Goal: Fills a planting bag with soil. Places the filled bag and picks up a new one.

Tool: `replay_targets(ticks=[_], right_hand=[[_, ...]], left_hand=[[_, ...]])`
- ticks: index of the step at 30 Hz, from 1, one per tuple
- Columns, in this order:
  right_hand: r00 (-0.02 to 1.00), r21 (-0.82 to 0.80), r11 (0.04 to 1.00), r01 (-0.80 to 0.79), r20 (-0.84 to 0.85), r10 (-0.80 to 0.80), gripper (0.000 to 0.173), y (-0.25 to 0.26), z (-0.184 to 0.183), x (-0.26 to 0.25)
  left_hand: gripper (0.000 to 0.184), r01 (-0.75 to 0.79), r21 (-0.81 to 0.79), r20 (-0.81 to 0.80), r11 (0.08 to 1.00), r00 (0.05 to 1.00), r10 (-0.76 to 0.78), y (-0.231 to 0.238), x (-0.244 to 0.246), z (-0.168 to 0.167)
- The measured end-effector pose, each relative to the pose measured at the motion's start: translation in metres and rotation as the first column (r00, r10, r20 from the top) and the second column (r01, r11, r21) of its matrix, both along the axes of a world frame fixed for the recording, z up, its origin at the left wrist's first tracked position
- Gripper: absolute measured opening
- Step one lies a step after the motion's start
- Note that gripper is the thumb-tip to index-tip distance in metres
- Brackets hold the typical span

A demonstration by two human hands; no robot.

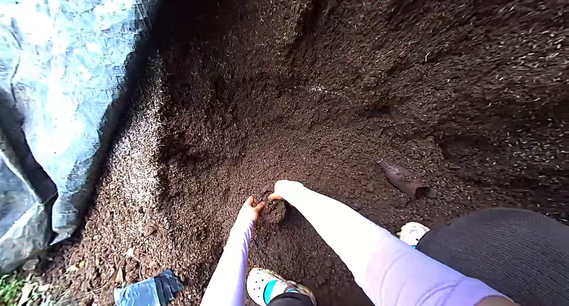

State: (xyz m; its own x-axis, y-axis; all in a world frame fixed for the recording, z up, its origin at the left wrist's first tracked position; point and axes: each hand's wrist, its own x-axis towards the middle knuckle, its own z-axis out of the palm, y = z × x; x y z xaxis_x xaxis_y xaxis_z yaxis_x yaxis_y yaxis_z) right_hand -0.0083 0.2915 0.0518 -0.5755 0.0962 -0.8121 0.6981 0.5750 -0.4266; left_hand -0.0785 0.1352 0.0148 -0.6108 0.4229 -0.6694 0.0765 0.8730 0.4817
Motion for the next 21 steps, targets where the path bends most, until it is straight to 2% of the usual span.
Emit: replay_targets(ticks=[2,4,6,8,9,10,12,13,14,16,18,21], right_hand=[[0.998,0.057,0.996,-0.067,-0.003,0.067,0.056,-0.007,0.006,0.000],[0.996,0.115,0.990,-0.088,-0.015,0.090,0.053,-0.017,0.010,0.002],[0.992,0.127,0.986,-0.108,-0.052,0.115,0.056,-0.014,0.006,0.003],[0.992,0.045,0.995,-0.091,-0.085,0.094,0.060,0.000,-0.003,0.006],[0.995,-0.024,0.998,-0.065,-0.079,0.063,0.061,0.006,-0.007,0.008],[0.997,-0.068,0.996,-0.061,-0.060,0.057,0.062,0.011,-0.015,0.010],[0.986,-0.062,0.989,-0.136,-0.101,0.129,0.062,0.017,-0.051,0.006],[0.973,-0.002,0.985,-0.172,-0.156,0.170,0.061,0.016,-0.075,0.001],[0.970,0.050,0.983,-0.177,-0.162,0.183,0.058,0.011,-0.079,-0.002],[0.983,0.084,0.985,-0.148,-0.099,0.156,0.049,-0.002,-0.036,0.006],[0.981,0.099,0.987,-0.124,-0.137,0.137,0.038,-0.011,-0.004,0.020],[0.964,0.148,0.975,-0.165,-0.186,0.191,0.029,-0.015,0.007,0.026]], left_hand=[[0.038,0.141,-0.175,-0.121,0.974,0.979,-0.163,0.010,0.007,0.008],[0.043,0.203,-0.366,-0.232,0.908,0.925,-0.300,0.017,0.023,0.021],[0.042,0.181,-0.400,-0.286,0.899,0.907,-0.310,0.013,0.028,0.026],[0.049,0.068,-0.282,-0.202,0.957,0.971,-0.128,0.000,0.027,0.023],[0.058,-0.043,-0.204,-0.086,0.978,0.996,0.026,-0.007,0.029,0.018],[0.068,-0.175,-0.144,0.078,0.974,0.979,0.188,-0.013,0.035,0.012],[0.076,-0.424,-0.085,0.353,0.902,0.834,0.425,-0.015,0.050,0.002],[0.072,-0.552,-0.049,0.420,0.832,0.744,0.519,-0.010,0.057,-0.002],[0.068,-0.648,-0.013,0.455,0.762,0.675,0.581,-0.005,0.061,-0.005],[0.062,-0.718,0.024,0.461,0.696,0.625,0.629,0.003,0.063,-0.008],[0.058,-0.724,0.034,0.421,0.689,0.636,0.647,0.004,0.063,-0.010],[0.048,-0.690,0.027,0.340,0.724,0.687,0.642,0.008,0.061,-0.008]])
